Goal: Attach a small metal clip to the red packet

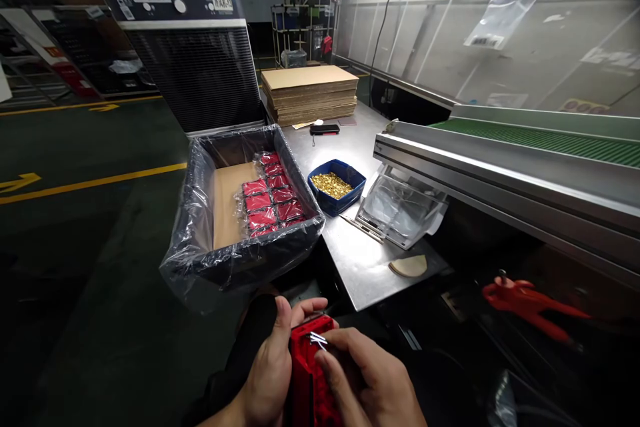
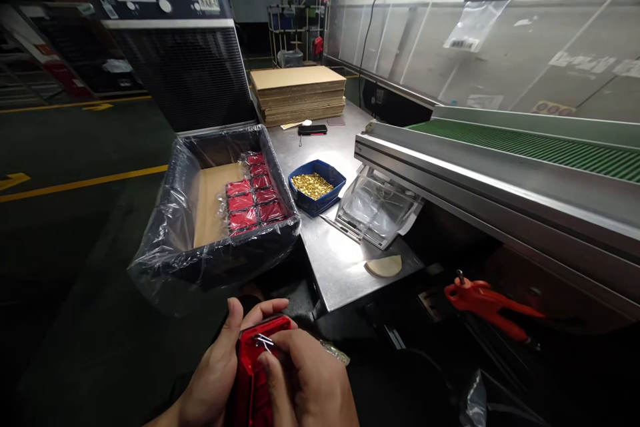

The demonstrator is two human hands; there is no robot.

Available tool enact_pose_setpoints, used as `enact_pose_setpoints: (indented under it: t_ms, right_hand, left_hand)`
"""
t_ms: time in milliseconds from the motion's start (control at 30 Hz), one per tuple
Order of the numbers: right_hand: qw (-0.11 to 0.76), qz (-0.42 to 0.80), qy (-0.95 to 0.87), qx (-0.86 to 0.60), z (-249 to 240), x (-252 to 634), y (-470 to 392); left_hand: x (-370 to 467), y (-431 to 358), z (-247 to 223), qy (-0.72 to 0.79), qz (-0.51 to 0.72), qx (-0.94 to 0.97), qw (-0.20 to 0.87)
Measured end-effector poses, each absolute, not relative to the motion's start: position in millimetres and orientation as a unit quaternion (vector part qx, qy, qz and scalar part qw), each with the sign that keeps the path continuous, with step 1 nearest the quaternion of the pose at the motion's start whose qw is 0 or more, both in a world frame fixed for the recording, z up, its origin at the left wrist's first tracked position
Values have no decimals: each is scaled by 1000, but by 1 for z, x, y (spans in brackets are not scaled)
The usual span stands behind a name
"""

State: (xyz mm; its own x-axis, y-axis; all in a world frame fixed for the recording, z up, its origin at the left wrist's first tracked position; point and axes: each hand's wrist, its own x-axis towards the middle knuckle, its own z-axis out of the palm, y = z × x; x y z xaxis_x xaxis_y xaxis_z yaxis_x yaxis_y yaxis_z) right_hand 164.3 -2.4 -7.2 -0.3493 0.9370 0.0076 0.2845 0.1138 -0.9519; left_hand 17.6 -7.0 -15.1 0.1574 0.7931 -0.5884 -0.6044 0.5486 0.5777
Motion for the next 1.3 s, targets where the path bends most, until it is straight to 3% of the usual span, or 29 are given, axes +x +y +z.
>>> enact_pose_setpoints:
  t_ms: [200, 467, 800, 967, 1300]
  right_hand:
    - [306, 403, -752, -422, -10, 168, 1]
    - [258, 390, -770, -435, -5, 171, 4]
    - [275, 387, -779, -410, -11, 175, 6]
    - [328, 433, -708, -451, -7, 179, 1]
    - [286, 356, -781, -425, -9, 178, 3]
  left_hand:
    - [19, -5, -10, 438, 454, 94, 770]
    - [17, -8, -16, 467, 422, 95, 772]
    - [16, -12, -35, 458, 408, 100, 783]
    - [16, -11, -31, 441, 423, 63, 789]
    - [19, -7, -14, 441, 417, 70, 791]
